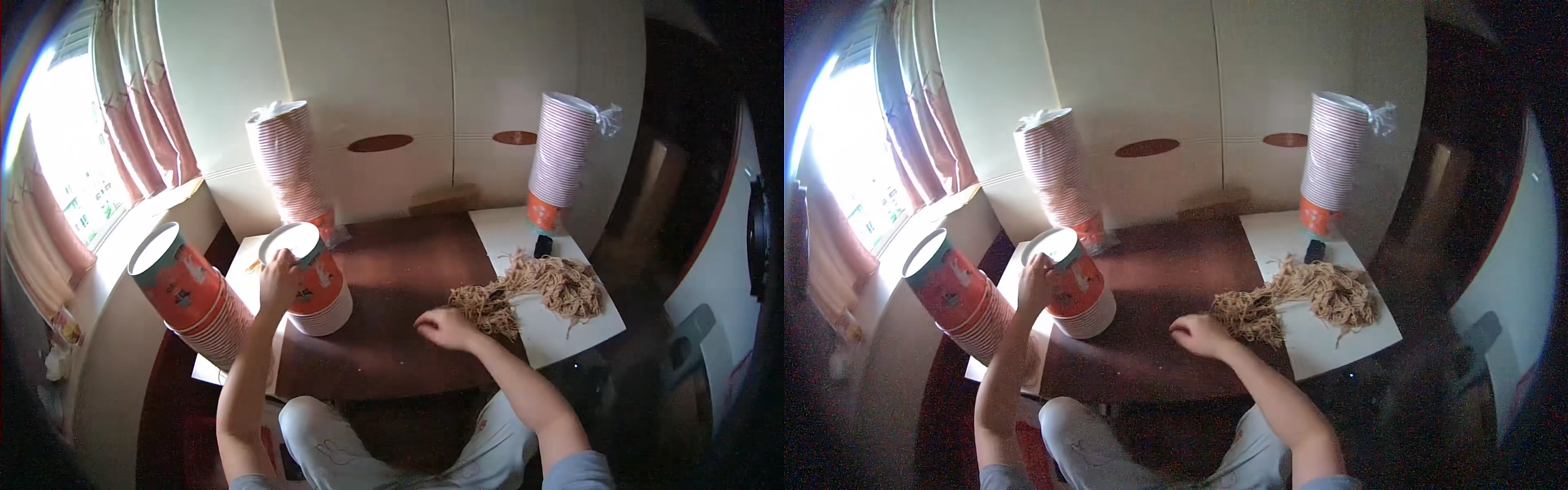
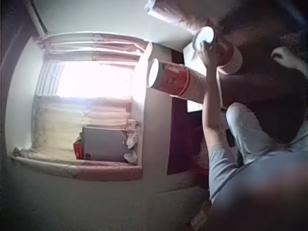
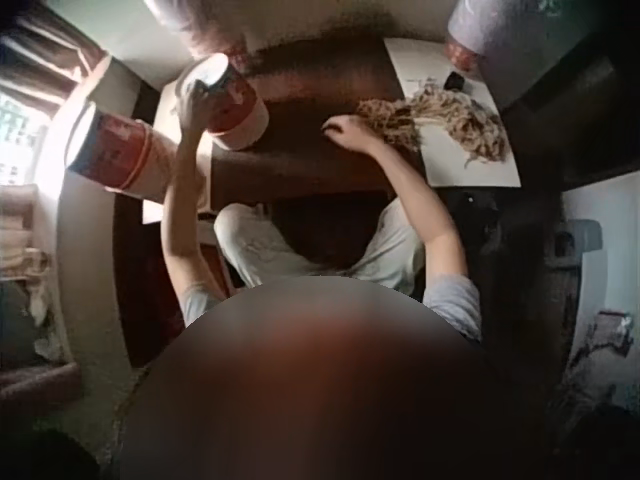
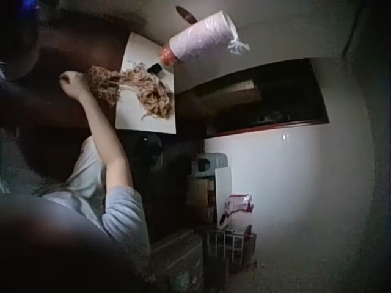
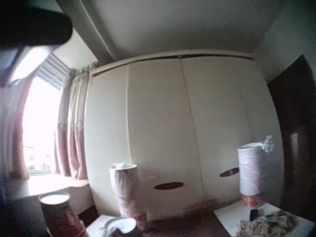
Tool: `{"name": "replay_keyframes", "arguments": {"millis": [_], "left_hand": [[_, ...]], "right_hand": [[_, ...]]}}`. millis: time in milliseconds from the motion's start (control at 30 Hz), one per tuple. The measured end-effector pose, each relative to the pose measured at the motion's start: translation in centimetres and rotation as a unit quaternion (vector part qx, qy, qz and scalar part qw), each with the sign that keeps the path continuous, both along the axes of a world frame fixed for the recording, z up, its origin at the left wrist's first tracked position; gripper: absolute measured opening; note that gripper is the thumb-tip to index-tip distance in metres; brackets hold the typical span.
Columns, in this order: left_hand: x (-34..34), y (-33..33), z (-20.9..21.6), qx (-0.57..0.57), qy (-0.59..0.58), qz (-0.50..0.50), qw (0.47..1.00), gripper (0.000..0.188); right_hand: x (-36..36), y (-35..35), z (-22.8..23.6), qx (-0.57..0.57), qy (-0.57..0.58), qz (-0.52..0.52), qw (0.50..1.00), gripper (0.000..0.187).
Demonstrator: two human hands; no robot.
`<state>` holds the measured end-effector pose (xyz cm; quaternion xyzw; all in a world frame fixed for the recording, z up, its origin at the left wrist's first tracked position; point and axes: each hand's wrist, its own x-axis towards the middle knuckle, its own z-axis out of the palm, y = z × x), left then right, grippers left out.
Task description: Placing rubber bands around paper buckets as part of a packaging process.
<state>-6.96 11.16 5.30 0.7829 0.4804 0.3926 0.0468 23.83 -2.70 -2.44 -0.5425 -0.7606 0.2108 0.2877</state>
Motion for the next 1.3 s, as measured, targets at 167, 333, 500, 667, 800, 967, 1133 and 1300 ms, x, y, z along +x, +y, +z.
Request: {"name": "replay_keyframes", "arguments": {"millis": [167,333,500,667,800,967,1133,1300], "left_hand": [[3.3,-1.7,4.5,0.032,-0.054,0.002,0.998,0.013],[3.3,-2.6,8.8,0.152,-0.03,0.015,0.988,0.013],[5.1,-6.8,12.7,0.165,-0.173,-0.034,0.97,0.009],[4.2,-10.0,10.7,0.071,-0.407,-0.187,0.891,0.011],[5.4,-10.7,5.2,-0.254,-0.604,-0.248,0.714,0.007],[6.9,-9.8,-3.5,-0.479,-0.598,-0.328,0.553,0.025],[7.2,-11.4,-5.2,-0.575,-0.549,-0.34,0.502,0.042],[6.3,-11.1,-11.2,-0.669,-0.567,-0.189,0.442,0.044]], "right_hand": [[6.5,1.1,-3.2,0.022,-0.023,-0.16,0.987,0.019],[6.1,2.6,-4.1,0.099,-0.21,-0.118,0.965,0.015],[5.1,2.3,-4.8,0.108,-0.236,-0.123,0.958,0.014],[5.2,2.0,-5.5,0.117,-0.271,-0.103,0.95,0.013],[5.0,2.5,-5.6,0.104,-0.247,-0.138,0.954,0.013],[5.7,4.0,-10.1,0.092,0.14,-0.122,0.978,0.027],[6.6,4.0,-7.6,0.093,-0.336,-0.104,0.932,0.023],[7.0,5.2,-4.5,0.055,0.029,-0.181,0.982,0.01]]}}
